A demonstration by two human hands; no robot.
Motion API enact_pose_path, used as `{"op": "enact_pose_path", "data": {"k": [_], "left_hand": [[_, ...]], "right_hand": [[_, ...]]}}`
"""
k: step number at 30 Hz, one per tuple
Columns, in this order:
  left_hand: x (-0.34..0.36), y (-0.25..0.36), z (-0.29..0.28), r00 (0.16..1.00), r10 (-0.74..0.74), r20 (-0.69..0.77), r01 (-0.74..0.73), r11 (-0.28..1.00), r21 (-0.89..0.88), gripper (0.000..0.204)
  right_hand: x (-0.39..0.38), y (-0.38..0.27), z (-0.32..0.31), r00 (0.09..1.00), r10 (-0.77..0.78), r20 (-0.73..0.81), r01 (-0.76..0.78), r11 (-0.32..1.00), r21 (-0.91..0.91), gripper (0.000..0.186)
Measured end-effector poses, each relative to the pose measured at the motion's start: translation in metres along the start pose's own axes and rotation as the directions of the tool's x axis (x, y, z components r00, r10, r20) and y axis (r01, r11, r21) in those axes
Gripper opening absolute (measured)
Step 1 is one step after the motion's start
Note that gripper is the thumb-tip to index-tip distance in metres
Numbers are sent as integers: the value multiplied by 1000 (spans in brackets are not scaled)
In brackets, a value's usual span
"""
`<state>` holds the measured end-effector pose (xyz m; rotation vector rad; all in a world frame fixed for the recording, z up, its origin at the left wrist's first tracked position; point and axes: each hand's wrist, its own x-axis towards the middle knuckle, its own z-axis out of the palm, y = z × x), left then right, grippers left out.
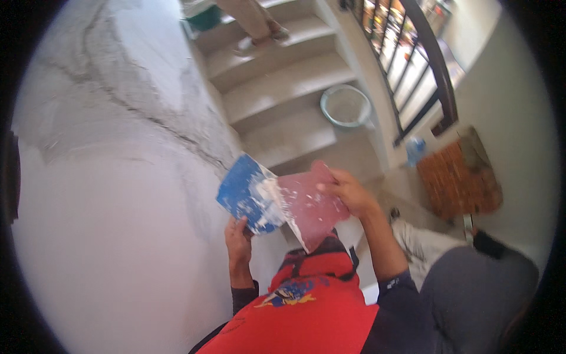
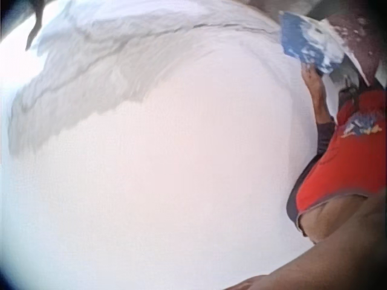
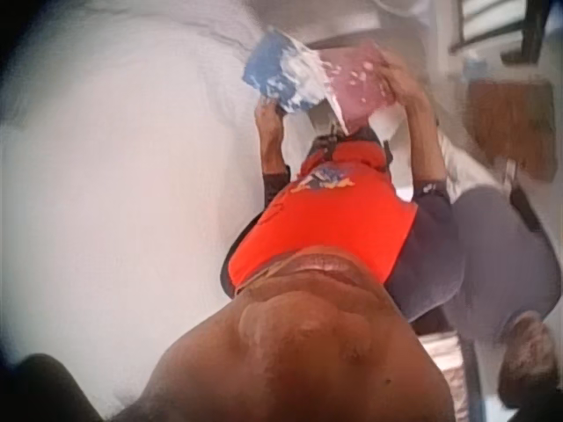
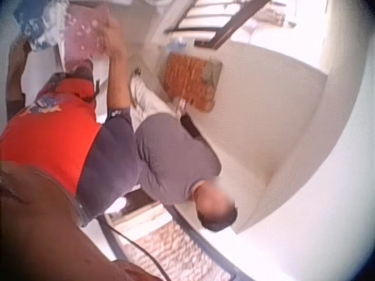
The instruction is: The person applies white plaster to a wall using a trowel and a hawk. They repeatedly scoop plaster from a bucket and spread it onto the wall surface, smoothing it out with the trowel. The task involves standing on a staircase and working on a vertical surface.
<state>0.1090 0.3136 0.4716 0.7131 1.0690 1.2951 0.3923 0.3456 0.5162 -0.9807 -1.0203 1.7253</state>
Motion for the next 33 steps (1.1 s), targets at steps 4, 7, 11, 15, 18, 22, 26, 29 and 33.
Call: {"op": "enact_pose_path", "data": {"k": [4,7,11,15,18,22,26,29,33], "left_hand": [[9,-15,0,999,-12,50,20,987,-159,32],[6,-27,-1,999,-5,52,17,974,-227,30],[4,-48,-11,1000,28,-14,-31,958,-287,31],[-4,-51,-4,997,14,-79,-38,949,-312,33],[-3,-63,-1,988,-16,-152,-33,948,-317,35],[-7,-70,15,968,-74,-242,-15,937,-349,36],[-11,-55,39,906,-180,-383,68,955,-288,26],[-8,-47,49,916,-183,-357,83,957,-277,25],[-4,-42,62,930,-175,-324,90,961,-261,25]], "right_hand": [[-3,-9,-6,981,-132,-145,160,966,204,32],[2,-10,-17,975,-176,-138,204,952,228,32],[26,-10,-14,992,-122,-34,126,955,268,31],[52,-15,-3,995,-66,68,40,944,329,31],[65,-10,-3,985,-52,166,-18,918,396,32],[81,10,-19,972,29,233,-134,884,448,31],[82,12,-23,971,72,229,-170,881,442,30],[82,14,-27,974,57,218,-154,873,462,31],[73,5,-31,984,34,175,-116,869,481,29]]}}
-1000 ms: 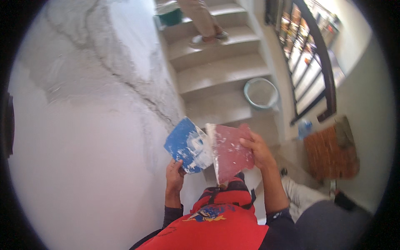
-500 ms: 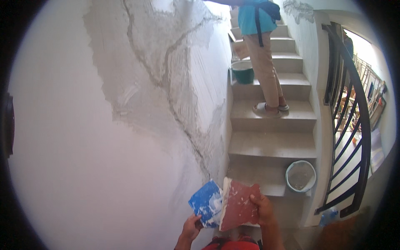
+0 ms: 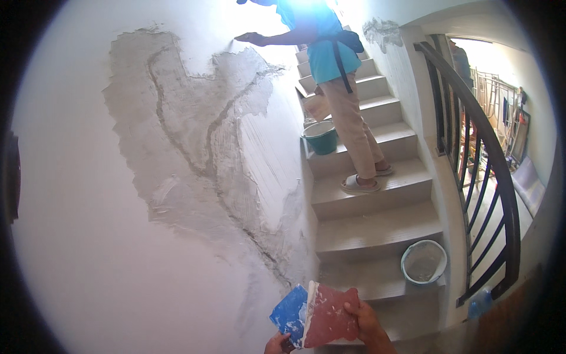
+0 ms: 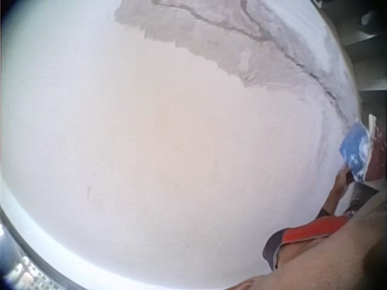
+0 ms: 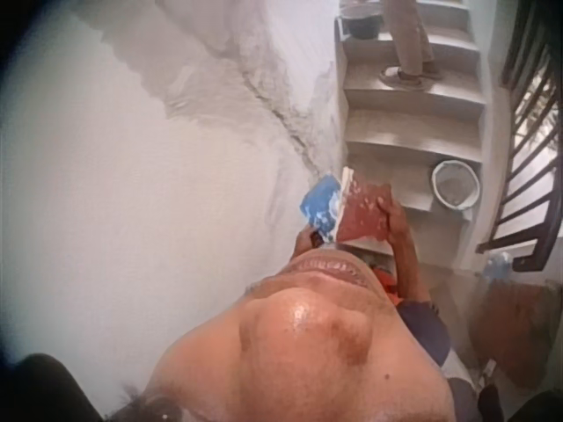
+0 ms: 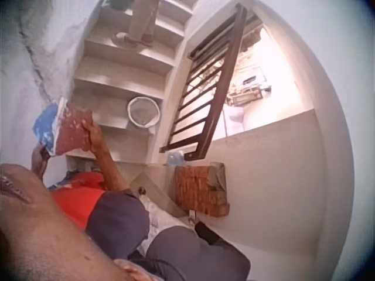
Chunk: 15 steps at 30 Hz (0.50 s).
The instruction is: The person applies white plaster to a wall using a trowel and a hawk. They repeatedly scoop plaster from a bucket and spread it onto the wall surface, smoothing it out with the trowel. The task involves standing on a staircase and working on a vertical surface.
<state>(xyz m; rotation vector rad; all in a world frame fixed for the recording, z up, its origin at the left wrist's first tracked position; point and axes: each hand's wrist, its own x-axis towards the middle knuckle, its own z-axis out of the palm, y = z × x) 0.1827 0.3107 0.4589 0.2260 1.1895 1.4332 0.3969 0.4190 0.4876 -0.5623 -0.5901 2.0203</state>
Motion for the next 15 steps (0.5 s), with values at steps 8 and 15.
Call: {"op": "enact_pose_path", "data": {"k": [8,15], "left_hand": [[0,3,16,998,-18,57,17,1000,10,24],[-1,1,12,998,-32,57,34,998,-45,23]], "right_hand": [[-11,-6,-4,999,-43,-20,44,999,10,29],[-13,-5,1,998,-36,-56,35,999,-26,29]]}}
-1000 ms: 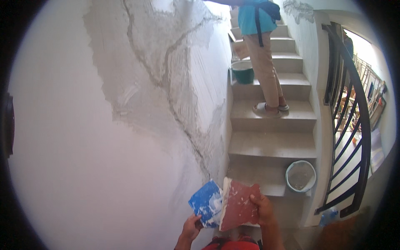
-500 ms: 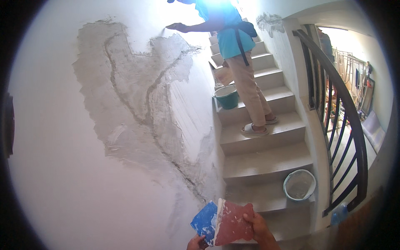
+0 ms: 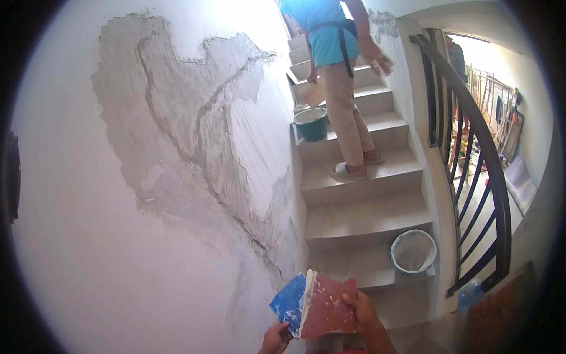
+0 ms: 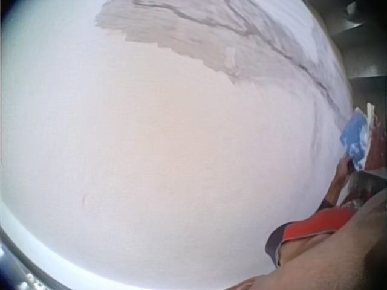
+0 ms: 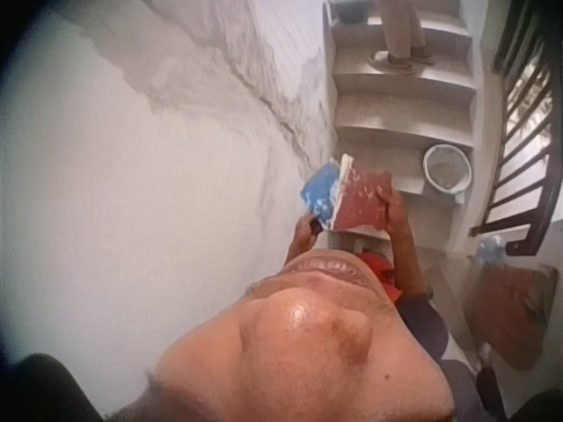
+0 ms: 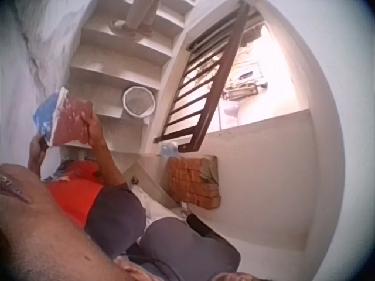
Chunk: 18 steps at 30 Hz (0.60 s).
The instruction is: The person applies white plaster to a wall using a trowel and a hawk. They repeatedly scoop plaster from a bucket and spread it onto the wall surface, smoothing it out with the trowel. The task involves standing on a staircase and working on a vertical surface.
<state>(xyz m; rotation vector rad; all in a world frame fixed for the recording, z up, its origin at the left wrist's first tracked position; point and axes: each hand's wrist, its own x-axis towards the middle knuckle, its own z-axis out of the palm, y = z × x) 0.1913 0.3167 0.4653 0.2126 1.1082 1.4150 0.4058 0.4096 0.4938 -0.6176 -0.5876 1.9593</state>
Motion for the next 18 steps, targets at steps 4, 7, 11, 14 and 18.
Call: {"op": "enact_pose_path", "data": {"k": [4,7,11,14,18], "left_hand": [[9,-4,-26,996,30,87,-30,1000,9,30],[22,-11,-45,990,45,137,-46,999,4,35],[19,-10,-45,985,85,149,-81,996,-36,36],[11,-11,-51,982,104,156,-97,994,-50,39],[0,-10,-49,983,116,140,-106,991,-80,40]], "right_hand": [[2,3,8,1000,-3,-8,3,1000,-13,27],[-1,3,15,1000,6,-28,-8,999,-54,27],[-2,4,16,1000,18,-15,-19,997,-70,31],[-5,5,21,999,49,-15,-50,995,-87,30],[-5,9,24,998,55,6,-54,994,-97,30]]}}
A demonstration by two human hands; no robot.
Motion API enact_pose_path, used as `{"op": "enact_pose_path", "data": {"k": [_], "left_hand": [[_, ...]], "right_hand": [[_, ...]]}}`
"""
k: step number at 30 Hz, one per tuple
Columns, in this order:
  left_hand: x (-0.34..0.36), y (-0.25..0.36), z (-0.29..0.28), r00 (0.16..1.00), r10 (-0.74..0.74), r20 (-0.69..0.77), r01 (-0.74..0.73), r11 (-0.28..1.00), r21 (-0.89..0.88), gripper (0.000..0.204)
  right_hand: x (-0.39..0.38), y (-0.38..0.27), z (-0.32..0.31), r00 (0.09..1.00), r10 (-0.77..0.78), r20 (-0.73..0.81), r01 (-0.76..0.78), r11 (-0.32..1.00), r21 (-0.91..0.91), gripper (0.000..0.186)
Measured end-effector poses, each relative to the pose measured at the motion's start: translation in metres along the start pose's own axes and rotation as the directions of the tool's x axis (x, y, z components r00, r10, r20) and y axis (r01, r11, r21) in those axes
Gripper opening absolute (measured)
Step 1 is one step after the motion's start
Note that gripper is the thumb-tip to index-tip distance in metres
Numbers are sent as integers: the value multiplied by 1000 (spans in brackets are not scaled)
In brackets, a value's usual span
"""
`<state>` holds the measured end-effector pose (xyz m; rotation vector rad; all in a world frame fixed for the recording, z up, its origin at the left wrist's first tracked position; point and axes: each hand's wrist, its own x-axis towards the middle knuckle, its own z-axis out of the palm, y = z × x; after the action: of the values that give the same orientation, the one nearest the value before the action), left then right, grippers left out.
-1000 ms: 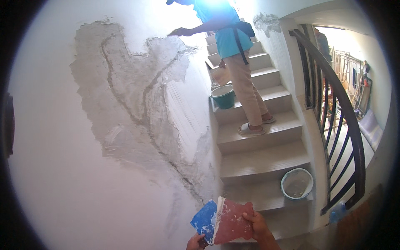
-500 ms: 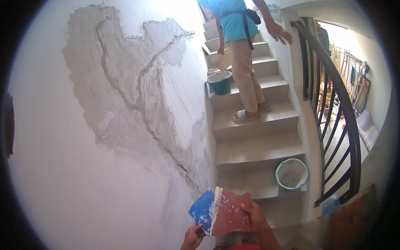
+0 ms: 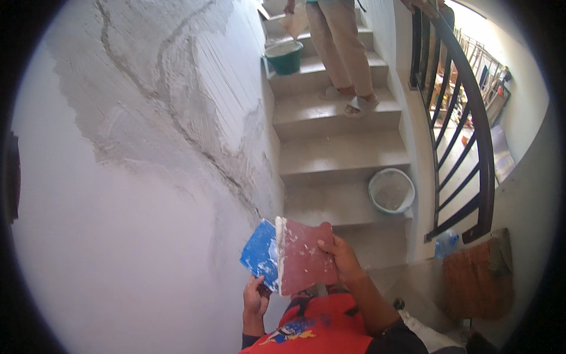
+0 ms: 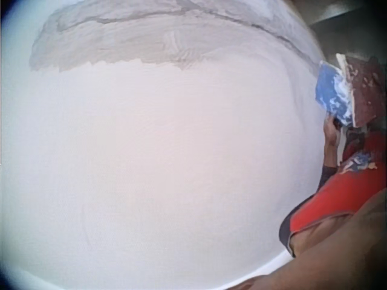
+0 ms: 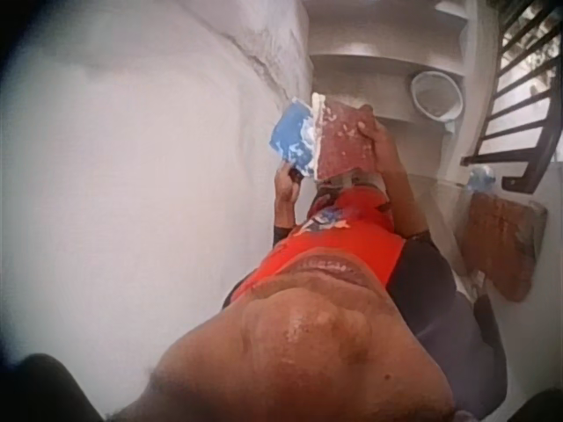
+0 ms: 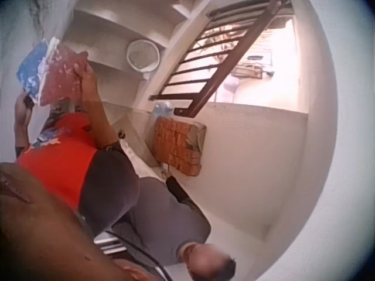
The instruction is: The person applies white plaster to a wall using a trowel and a hawk. They repeatedly scoop plaster from a bucket and spread it onto the wall surface, smoothing it out with the trowel. The task involves standing on a staircase and working on a vertical surface.
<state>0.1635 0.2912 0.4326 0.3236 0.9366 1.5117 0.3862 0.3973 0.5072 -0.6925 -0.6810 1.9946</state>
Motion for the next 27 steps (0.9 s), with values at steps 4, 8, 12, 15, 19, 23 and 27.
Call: {"op": "enact_pose_path", "data": {"k": [4,8,12,15,19,23,27], "left_hand": [[-4,-2,-6,1000,13,14,-13,1000,-24,40],[-9,-4,-11,999,13,-35,-15,999,-47,39],[-11,-2,-14,999,16,-51,-20,997,-68,37],[-13,0,-15,999,18,-45,-20,999,-39,37],[-13,3,-15,999,12,-33,-13,1000,-24,38],[-13,5,-13,1000,2,-27,-3,1000,-17,38],[-12,1,-21,999,5,-39,-6,1000,-23,38]], "right_hand": [[-2,2,5,1000,12,25,-13,1000,12,29],[-4,8,3,999,15,32,-15,1000,13,30],[-8,7,10,999,31,19,-32,998,50,30],[-8,10,8,998,39,41,-42,995,86,30],[-8,10,8,997,37,66,-43,995,93,30],[-7,13,8,998,44,34,-47,996,71,31],[-7,14,10,998,47,51,-50,996,79,34]]}}
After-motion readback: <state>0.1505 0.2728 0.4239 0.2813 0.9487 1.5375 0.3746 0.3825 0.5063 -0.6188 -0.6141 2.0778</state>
